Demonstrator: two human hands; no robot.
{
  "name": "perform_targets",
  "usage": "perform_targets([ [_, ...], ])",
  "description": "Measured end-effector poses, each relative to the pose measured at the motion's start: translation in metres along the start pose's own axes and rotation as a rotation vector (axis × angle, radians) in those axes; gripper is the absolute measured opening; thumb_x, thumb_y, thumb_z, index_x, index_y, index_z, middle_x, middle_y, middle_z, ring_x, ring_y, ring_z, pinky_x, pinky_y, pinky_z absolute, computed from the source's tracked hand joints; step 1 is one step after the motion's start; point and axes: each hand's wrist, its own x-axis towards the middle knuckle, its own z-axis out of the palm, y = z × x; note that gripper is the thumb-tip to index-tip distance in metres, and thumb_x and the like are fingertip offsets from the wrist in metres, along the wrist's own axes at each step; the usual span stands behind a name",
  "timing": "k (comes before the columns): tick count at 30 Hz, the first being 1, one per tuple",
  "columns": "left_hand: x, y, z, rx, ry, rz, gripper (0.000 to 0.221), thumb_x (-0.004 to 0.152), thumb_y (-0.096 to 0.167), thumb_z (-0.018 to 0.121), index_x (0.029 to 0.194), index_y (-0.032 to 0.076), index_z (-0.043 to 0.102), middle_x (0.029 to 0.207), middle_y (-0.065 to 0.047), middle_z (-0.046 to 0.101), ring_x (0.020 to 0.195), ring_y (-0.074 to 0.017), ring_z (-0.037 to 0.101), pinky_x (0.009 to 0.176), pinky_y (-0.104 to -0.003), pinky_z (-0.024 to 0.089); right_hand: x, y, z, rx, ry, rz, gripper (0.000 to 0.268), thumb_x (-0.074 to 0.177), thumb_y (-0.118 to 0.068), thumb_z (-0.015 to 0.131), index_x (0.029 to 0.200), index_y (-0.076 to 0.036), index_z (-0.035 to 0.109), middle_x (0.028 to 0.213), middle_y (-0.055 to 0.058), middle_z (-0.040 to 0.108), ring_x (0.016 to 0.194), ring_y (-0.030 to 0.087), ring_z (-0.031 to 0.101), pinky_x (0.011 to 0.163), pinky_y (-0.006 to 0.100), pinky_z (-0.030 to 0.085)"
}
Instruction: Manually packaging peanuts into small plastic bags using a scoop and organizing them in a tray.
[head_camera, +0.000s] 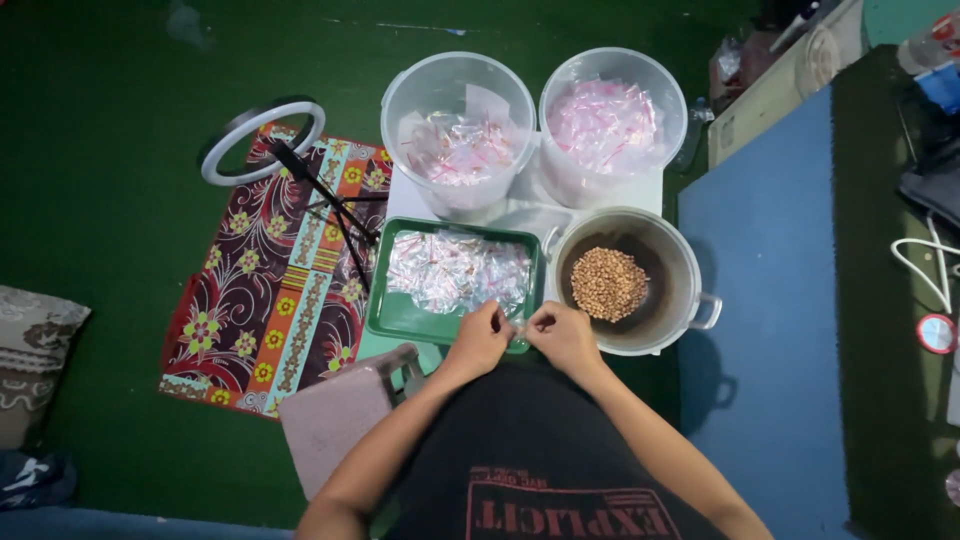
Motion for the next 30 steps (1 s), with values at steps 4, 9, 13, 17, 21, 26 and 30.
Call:
perform_targets([
  [4, -0.013, 0.051, -0.008, 0.179, -0.003, 0.070, 0.013, 0.088, 0.021, 0.067, 0.088, 0.008, 0.062, 0.077, -0.013, 0.066, 0.083, -0.0352, 0.070, 0.072, -0.042, 0.056, -0.004, 0.011, -0.010, -0.071, 0.111, -0.055, 0.011, 0.069, -0.023, 0.083, 0.079, -0.023, 0.078, 0.065, -0.006, 0.073, 0.066, 0.008, 0.071, 0.065, 0.024, 0.057],
  [9, -0.016, 0.074, 0.002, 0.101, 0.122, 0.214, 0.011, 0.081, 0.020, 0.066, 0.081, 0.013, 0.057, 0.068, -0.014, 0.065, 0.071, -0.0392, 0.070, 0.065, -0.045, 0.055, -0.012, 0.010, -0.049, 0.717, -0.144, 0.128, 0.068, 0.084, -0.024, 0.080, 0.141, -0.008, 0.048, 0.141, 0.023, 0.050, 0.119, 0.039, 0.057, 0.088, 0.054, 0.054],
  [13, -0.006, 0.073, 0.012, -0.393, -0.070, 0.190, 0.007, 0.080, 0.002, 0.061, 0.084, 0.008, 0.059, 0.068, -0.013, 0.072, 0.057, -0.0228, 0.073, 0.062, -0.031, 0.060, -0.021, 0.018, -0.073, 1.118, -0.311, 0.318, 0.038, 0.098, -0.028, 0.065, 0.132, -0.010, 0.061, 0.108, 0.005, 0.072, 0.090, 0.018, 0.074, 0.072, 0.034, 0.064],
  [17, 0.007, 0.058, 0.034, -0.493, -0.122, 0.172, 0.007, 0.085, -0.001, 0.061, 0.085, 0.006, 0.060, 0.069, -0.014, 0.072, 0.056, -0.0231, 0.074, 0.057, -0.030, 0.059, -0.016, 0.042, -0.080, 1.077, -0.234, 0.291, 0.011, 0.101, -0.016, 0.064, 0.097, -0.007, 0.069, 0.077, 0.005, 0.069, 0.069, 0.013, 0.073, 0.060, 0.018, 0.058],
  [21, -0.005, 0.053, 0.044, -0.501, -0.115, 0.152, 0.008, 0.091, 0.003, 0.068, 0.095, 0.002, 0.062, 0.075, -0.014, 0.066, 0.063, -0.0246, 0.074, 0.057, -0.031, 0.060, -0.016, 0.055, -0.105, 0.988, 0.014, 0.211, 0.007, 0.095, -0.009, 0.073, 0.089, -0.008, 0.068, 0.076, 0.006, 0.070, 0.068, 0.017, 0.073, 0.062, 0.023, 0.057],
  [26, -0.022, 0.054, 0.042, -0.522, -0.036, 0.088, 0.018, 0.094, 0.007, 0.074, 0.105, -0.002, 0.063, 0.081, -0.018, 0.065, 0.070, -0.0257, 0.075, 0.062, -0.031, 0.064, 0.007, 0.063, -0.164, 0.512, 0.371, -0.030, 0.003, 0.097, -0.003, 0.073, 0.098, -0.002, 0.075, 0.083, 0.018, 0.076, 0.070, 0.021, 0.076, 0.062, 0.028, 0.062],
  [30, -0.037, 0.042, 0.042, -0.488, -0.051, 0.078, 0.009, 0.096, 0.006, 0.067, 0.100, 0.002, 0.059, 0.084, -0.005, 0.064, 0.068, -0.0117, 0.064, 0.063, -0.024, 0.055, 0.036, 0.070, -0.175, -0.106, 0.384, -0.200, 0.020, 0.089, -0.010, 0.072, 0.104, 0.001, 0.080, 0.081, 0.007, 0.077, 0.062, 0.015, 0.067, 0.062, 0.026, 0.056],
])
